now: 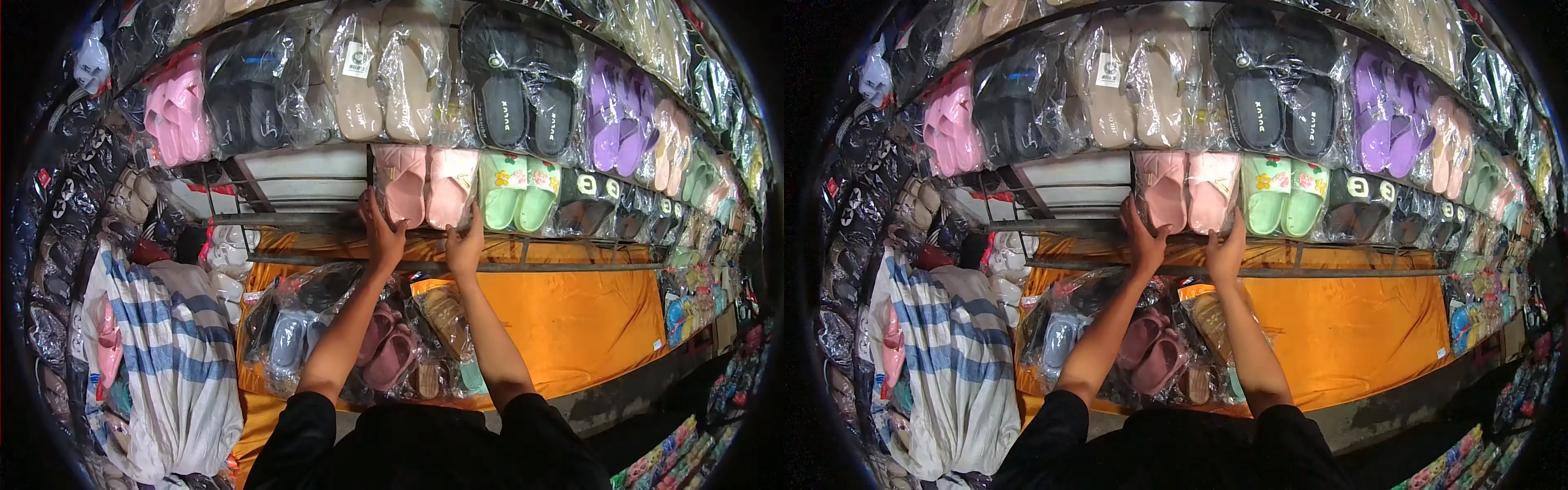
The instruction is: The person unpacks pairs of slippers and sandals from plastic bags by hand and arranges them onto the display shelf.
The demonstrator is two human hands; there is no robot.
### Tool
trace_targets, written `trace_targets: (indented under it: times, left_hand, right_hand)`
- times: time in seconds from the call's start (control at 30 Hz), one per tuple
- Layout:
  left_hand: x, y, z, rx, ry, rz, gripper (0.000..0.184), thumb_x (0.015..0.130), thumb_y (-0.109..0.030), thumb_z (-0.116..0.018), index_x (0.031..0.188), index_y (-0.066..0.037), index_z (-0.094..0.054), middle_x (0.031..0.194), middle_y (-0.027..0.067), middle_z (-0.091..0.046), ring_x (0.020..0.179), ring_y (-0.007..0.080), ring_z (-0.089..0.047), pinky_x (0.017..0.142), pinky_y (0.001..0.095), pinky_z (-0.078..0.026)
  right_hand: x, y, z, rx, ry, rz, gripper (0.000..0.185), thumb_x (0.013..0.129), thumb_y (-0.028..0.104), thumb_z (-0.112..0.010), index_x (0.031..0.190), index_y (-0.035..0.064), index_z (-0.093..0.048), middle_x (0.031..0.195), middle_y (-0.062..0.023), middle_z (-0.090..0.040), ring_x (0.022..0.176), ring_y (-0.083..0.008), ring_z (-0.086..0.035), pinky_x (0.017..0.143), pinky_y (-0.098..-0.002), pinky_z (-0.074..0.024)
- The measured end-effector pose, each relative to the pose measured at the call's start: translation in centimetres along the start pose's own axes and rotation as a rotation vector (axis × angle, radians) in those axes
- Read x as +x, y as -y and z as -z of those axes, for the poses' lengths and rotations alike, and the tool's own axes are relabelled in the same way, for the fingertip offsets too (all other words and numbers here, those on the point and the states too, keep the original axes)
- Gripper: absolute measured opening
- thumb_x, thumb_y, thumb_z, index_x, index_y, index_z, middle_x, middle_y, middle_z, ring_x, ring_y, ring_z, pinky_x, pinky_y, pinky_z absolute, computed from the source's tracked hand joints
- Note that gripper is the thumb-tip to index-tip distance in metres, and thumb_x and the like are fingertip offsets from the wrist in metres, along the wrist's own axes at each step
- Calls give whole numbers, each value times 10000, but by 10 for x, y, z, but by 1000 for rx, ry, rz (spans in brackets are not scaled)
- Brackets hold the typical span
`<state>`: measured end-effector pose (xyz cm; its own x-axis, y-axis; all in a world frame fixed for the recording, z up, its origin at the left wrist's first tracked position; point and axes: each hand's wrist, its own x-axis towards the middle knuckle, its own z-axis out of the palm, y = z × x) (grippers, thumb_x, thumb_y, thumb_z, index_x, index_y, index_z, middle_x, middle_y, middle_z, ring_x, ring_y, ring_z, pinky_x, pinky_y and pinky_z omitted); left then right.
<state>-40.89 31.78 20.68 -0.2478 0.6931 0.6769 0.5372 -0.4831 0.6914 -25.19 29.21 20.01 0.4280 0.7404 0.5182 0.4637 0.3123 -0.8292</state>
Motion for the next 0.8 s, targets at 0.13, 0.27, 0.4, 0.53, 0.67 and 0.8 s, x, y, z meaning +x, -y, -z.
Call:
trace_targets:
  times: [0.13, 0.27, 0.4, 0.53, 0.67, 0.8]
  left_hand:
    - [-17, -4, 4, 3, -5, -80, 704, 714, -30, -747, 1335, -55, -418, 1338, 235, -347, 1222, 408, -407, 1032, 479, -325]
    - [-24, 13, 6, 236, 151, -257, 432, 793, -77, -670, 1212, -80, -566, 1248, 137, -491, 1221, 364, -435, 1033, 486, -329]
    - [-24, 11, 7, 226, 163, -261, 369, 815, -85, -626, 1183, -83, -595, 1183, 90, -551, 1216, 351, -448, 1034, 477, -333]
    - [-33, 4, 11, 343, 242, -253, 433, 802, -78, -619, 1232, -62, -562, 1315, 97, -479, 1289, 380, -380, 1076, 491, -297]
    - [-46, -15, 19, 474, 366, -187, 575, 789, -85, -621, 1339, -37, -458, 1464, 88, -361, 1366, 412, -258, 1119, 513, -234]
    - [-68, -20, 19, 378, 350, -146, 683, 781, -77, -642, 1410, -85, -376, 1527, 58, -285, 1396, 428, -193, 1102, 560, -220]
  right_hand:
    - [-20, 26, 1, -339, -21, 192, 625, 765, -11, -641, 1352, 44, -432, 1339, -216, -428, 1209, -398, -432, 982, -450, -380]
    - [-24, 12, 2, -482, 126, 372, 555, 793, 33, -571, 1335, 69, -459, 1379, -141, -417, 1269, -377, -373, 1007, -499, -325]
    - [-21, -4, 1, -509, 219, 407, 555, 753, 17, -537, 1304, 45, -481, 1389, -103, -415, 1260, -368, -386, 994, -461, -357]
    - [-20, -4, 6, -499, 254, 405, 579, 726, 14, -542, 1302, 33, -480, 1393, -101, -412, 1263, -367, -384, 997, -458, -362]
    - [-22, -3, 18, -498, 324, 403, 618, 726, 23, -557, 1335, 36, -451, 1440, -97, -380, 1298, -382, -354, 1025, -465, -343]
    - [-34, -10, 49, -391, 392, 420, 621, 762, 32, -573, 1363, 28, -419, 1434, -136, -411, 1328, -415, -337, 1055, -477, -324]
